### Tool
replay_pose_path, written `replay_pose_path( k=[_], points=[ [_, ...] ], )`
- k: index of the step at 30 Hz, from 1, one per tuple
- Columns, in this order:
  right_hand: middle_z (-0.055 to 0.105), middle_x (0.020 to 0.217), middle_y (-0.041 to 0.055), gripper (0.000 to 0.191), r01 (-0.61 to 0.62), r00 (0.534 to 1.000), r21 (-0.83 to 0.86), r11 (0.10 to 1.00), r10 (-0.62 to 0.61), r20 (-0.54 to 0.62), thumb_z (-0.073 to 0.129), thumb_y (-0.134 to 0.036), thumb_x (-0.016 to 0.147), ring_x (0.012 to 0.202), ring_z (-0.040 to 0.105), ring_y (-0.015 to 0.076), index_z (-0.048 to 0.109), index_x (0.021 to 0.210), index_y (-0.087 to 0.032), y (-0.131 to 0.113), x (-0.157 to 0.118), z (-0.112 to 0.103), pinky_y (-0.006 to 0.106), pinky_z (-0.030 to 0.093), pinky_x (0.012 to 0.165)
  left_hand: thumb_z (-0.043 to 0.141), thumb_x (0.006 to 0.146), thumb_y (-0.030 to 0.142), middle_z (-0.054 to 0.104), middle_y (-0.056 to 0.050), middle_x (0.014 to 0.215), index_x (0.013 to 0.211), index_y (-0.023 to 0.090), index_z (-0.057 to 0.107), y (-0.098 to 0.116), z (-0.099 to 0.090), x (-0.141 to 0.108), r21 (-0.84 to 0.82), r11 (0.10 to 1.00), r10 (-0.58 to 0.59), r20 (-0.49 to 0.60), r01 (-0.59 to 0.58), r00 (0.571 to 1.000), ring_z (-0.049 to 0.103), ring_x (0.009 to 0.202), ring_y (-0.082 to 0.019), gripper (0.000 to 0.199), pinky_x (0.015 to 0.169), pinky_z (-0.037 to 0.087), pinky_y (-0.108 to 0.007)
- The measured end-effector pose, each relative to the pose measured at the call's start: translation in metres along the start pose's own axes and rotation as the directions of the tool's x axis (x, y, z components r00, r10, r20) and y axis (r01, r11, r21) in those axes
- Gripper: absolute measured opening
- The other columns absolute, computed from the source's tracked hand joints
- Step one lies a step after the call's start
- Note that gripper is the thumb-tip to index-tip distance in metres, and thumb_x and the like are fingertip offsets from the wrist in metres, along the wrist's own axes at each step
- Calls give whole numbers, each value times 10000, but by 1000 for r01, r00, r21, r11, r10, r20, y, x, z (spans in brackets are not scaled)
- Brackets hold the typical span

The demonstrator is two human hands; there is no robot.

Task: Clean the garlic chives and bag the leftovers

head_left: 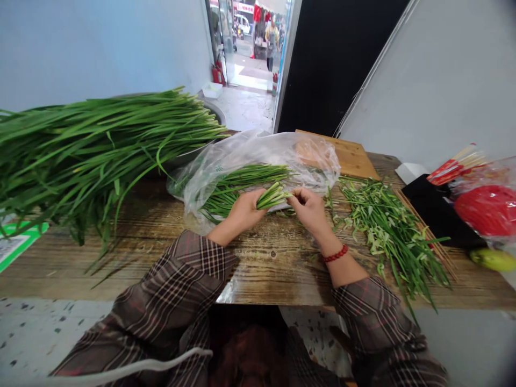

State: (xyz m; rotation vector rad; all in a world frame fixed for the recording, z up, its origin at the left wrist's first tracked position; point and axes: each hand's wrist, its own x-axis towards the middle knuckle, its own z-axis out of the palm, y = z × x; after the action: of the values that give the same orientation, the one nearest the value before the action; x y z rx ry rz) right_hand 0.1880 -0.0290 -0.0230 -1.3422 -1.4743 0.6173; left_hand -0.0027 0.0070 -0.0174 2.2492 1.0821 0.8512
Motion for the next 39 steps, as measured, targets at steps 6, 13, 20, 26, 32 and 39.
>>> replay_pose_path(
  k=[6, 13, 20, 26, 32, 39],
  points=[
    [647, 732, 23, 150, 141, 990, -45, 989, -140, 15, 503, -300, 864, 693, 579, 171, 607, 817, -202, 0, 0, 0, 302, 433, 693, 592, 817, 233, 684, -40, 795, 839, 158, 655, -1, 0, 0, 18, 1000, -13, -3, 13, 1000, 613, 734, -196, 100, 680, 454, -284],
    [525, 638, -20, 81, 164, 980, -178, 970, -181, -83, 470, -180, 756, 620, 495, 155, 521, 711, -223, 1, 0, 6, 288, 393, 638, 580, 828, 250, 688, -46, 814, 851, 147, 663, 1, 0, 0, -18, 1000, -4, 24, 4, 1000, 617, 755, -197, 134, 707, 470, -292],
    [522, 623, -34, 136, 82, 975, -181, 980, -117, -189, 473, -200, 804, 607, 484, 147, 543, 688, -219, 7, 6, -18, 281, 372, 616, 590, 823, 251, 700, -23, 813, 880, 146, 680, 2, -3, 1, -42, 999, 6, -29, -7, 1000, 626, 760, -182, 149, 713, 486, -277],
    [625, 834, 27, 112, 399, 914, -198, 895, -405, 12, 545, -285, 896, 784, 568, 177, 626, 924, -212, -2, 5, -23, 308, 442, 739, 590, 830, 264, 717, -32, 862, 926, 145, 686, 2, -4, 1, -85, 996, -4, -25, 2, 1000, 643, 805, -200, 180, 750, 495, -302],
    [646, 859, 76, 132, 504, 856, -491, 710, -486, 176, 500, -222, 922, 856, 551, 229, 631, 909, -209, 0, 2, -15, 360, 416, 789, 601, 816, 241, 725, -21, 866, 916, 149, 693, 1, -3, 2, -123, 992, -9, -19, 7, 1000, 650, 814, -202, 164, 755, 504, -306],
    [568, 747, 59, 182, 434, 873, -622, 652, -475, 112, 453, -137, 880, 776, 494, 227, 570, 768, -219, 5, 2, 1, 346, 388, 737, 620, 797, 244, 731, -27, 864, 901, 154, 699, 3, -5, 3, -140, 990, -7, 16, 9, 1000, 650, 811, -206, 158, 776, 507, -321]
  ],
)
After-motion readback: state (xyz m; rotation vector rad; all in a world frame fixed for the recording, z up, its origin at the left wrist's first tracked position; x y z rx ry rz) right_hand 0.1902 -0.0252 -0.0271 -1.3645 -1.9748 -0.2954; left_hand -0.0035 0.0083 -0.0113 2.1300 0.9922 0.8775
